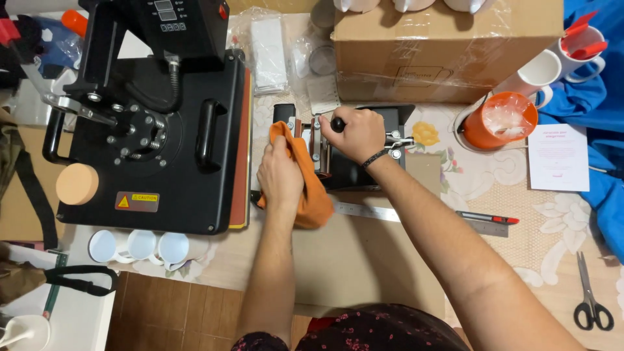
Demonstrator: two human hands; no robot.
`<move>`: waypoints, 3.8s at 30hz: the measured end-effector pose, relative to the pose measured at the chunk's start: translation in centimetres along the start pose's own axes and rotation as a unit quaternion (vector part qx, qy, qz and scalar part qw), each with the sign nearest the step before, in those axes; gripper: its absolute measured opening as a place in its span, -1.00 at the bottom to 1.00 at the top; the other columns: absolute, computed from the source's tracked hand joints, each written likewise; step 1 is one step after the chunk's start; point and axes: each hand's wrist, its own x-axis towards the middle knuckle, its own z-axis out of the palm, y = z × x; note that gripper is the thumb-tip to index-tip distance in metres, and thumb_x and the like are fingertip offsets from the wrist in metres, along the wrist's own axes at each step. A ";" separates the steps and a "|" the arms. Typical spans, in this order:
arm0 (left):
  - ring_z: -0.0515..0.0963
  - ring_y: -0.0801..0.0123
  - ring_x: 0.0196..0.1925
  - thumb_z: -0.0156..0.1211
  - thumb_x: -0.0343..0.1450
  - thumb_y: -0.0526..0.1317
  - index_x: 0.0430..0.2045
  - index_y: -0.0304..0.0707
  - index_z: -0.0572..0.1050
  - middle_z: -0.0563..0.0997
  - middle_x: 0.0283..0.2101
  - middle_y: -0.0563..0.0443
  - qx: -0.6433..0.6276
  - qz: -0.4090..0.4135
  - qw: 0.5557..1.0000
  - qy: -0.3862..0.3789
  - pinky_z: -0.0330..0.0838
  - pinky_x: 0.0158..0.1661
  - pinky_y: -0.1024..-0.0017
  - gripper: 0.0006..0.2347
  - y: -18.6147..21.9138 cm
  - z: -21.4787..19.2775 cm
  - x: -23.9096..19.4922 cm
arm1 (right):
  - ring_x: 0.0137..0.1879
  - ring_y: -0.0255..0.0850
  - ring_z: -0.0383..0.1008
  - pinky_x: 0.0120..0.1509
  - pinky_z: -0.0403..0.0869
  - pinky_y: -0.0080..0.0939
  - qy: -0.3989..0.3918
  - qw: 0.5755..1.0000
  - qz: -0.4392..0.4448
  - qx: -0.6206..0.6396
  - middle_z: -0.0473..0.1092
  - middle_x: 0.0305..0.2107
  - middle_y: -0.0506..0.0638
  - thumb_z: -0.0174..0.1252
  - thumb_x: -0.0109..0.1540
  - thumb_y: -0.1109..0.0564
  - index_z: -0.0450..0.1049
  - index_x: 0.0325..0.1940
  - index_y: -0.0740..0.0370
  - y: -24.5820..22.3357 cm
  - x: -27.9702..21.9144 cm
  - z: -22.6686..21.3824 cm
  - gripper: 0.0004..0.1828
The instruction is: A person prepares a ceramic mug by wrapping it with a design and then places it into a mug heat press machine to start the transfer process.
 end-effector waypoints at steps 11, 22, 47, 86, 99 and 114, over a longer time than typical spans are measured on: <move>0.69 -0.20 -0.21 0.17 0.40 -0.13 -0.30 -0.28 0.53 0.59 -0.27 -0.18 0.204 0.009 0.977 -0.054 0.54 -0.12 -0.02 -0.80 -0.8 5.3 4.2 | -0.57 -0.04 0.50 -0.42 0.45 -0.20 -0.007 1.000 0.002 0.006 0.31 -0.82 -0.10 0.10 0.27 -0.33 0.33 -0.59 -0.04 -0.3 -0.1 -0.3 -0.52; 0.70 -0.15 -0.20 -0.02 0.41 -0.25 -0.31 -0.37 0.52 0.61 -0.30 -0.18 0.228 0.041 0.969 -0.088 0.56 -0.14 0.00 -0.82 -0.8 6.6 5.2 | -0.56 -0.02 0.50 -0.39 0.46 -0.17 -0.052 0.998 0.009 0.029 0.32 -0.83 -0.10 0.10 0.26 -0.30 0.35 -0.60 -0.02 -0.5 0.5 -1.1 -0.53; 0.67 -0.19 -0.08 -0.01 0.47 -0.23 -0.24 -0.46 0.52 0.65 -0.22 -0.30 0.201 0.032 0.969 -0.142 0.54 -0.06 -0.02 -0.78 0.5 4.8 5.1 | -0.65 -0.13 0.40 -0.40 0.40 -0.25 -0.150 0.970 0.053 0.181 0.32 -0.86 -0.05 0.23 0.04 -0.04 0.48 -0.65 0.06 -0.1 1.4 -2.4 -0.77; 0.66 -0.19 -0.07 0.02 0.49 -0.17 -0.25 -0.45 0.58 0.66 -0.24 -0.36 0.214 0.003 0.966 -0.145 0.52 -0.04 -0.03 -0.74 3.5 3.8 4.6 | -0.19 -0.07 0.66 -0.04 0.70 -0.06 0.336 0.566 0.493 0.570 0.51 -0.38 0.06 0.17 0.16 -0.30 0.43 -0.31 0.04 22.6 -10.7 -7.6 -0.61; 0.67 -0.17 -0.09 0.08 0.43 -0.08 -0.28 -0.39 0.61 0.66 -0.27 -0.31 0.230 0.007 0.963 -0.143 0.53 -0.06 -0.02 -0.70 3.1 4.2 4.6 | -0.10 -0.03 0.67 -0.09 0.69 -0.10 0.154 0.592 0.602 0.514 0.53 -0.19 0.24 0.04 0.32 -0.41 0.29 0.12 0.26 24.6 -15.9 -3.2 -0.31; 0.67 -0.20 -0.07 0.09 0.40 -0.07 -0.31 -0.40 0.64 0.67 -0.26 -0.35 0.236 0.024 0.959 -0.155 0.52 -0.05 -0.03 -0.68 3.3 3.4 4.9 | 0.06 0.01 0.53 0.10 0.52 0.03 -0.011 0.874 0.476 0.094 0.53 -0.13 0.06 0.18 0.36 -0.19 0.54 0.09 0.05 22.4 -19.6 -4.1 -0.64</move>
